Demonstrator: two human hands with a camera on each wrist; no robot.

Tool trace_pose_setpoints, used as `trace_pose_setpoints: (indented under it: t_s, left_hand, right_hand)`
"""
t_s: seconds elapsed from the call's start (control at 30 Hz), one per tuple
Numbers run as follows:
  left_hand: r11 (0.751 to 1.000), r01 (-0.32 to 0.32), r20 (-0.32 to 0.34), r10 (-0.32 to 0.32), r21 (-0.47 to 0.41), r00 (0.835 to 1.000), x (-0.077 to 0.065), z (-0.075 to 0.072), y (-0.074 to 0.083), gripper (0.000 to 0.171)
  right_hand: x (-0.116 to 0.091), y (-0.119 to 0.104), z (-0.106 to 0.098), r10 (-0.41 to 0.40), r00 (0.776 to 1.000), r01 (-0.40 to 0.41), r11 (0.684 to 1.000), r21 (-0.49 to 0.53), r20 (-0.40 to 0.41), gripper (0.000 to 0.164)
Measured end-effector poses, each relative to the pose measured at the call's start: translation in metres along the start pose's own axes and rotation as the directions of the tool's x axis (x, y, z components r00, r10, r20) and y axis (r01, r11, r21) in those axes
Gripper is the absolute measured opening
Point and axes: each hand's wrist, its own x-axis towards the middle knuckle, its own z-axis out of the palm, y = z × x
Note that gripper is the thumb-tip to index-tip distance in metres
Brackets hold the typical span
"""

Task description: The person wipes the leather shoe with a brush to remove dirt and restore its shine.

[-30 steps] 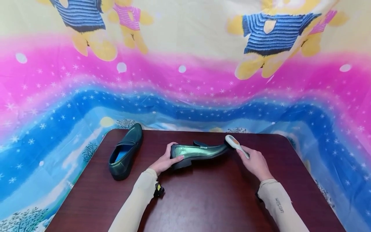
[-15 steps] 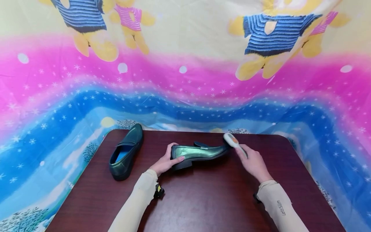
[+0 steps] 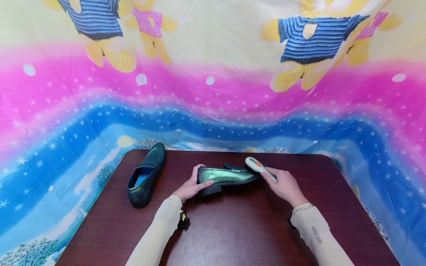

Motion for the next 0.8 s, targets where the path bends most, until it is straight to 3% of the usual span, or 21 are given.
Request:
trace_pose_setpoints:
  t_s: [0.23,0.43,0.6,0.7,0.8]
  left_hand:
    - [1.000,-0.007,-0.003,0.007,0.029,1.000,0.000,0.000,0.001,0.083]
    - [0.999,-0.003,0.002,0.003,0.036,1.000,-0.001,0.002,0.003,0.083]
    - [1.000,0.001,0.003,-0.001,0.031,1.000,-0.001,0.001,0.002,0.083]
    - [1.000,0.005,-0.005,-0.005,0.031,1.000,-0.002,0.000,0.002,0.082]
    - [1.000,0.010,-0.009,-0.009,0.028,1.000,-0.001,0.000,0.002,0.082]
  right_hand:
    - [0.006,0.034,-0.011,0.153,0.988,-0.153,0.988,-0.035,0.004,0.062]
    - [0.009,0.034,-0.012,0.162,0.987,-0.161,0.985,-0.061,0.007,0.062]
    - [0.009,0.014,-0.011,0.078,0.997,-0.078,0.997,-0.019,0.000,0.053]
    - [0.000,-0.001,-0.003,-0.045,0.999,0.045,0.998,0.035,0.008,0.045]
    - [-0.010,-0.006,0.007,-0.158,0.987,0.157,0.987,0.030,0.022,0.044]
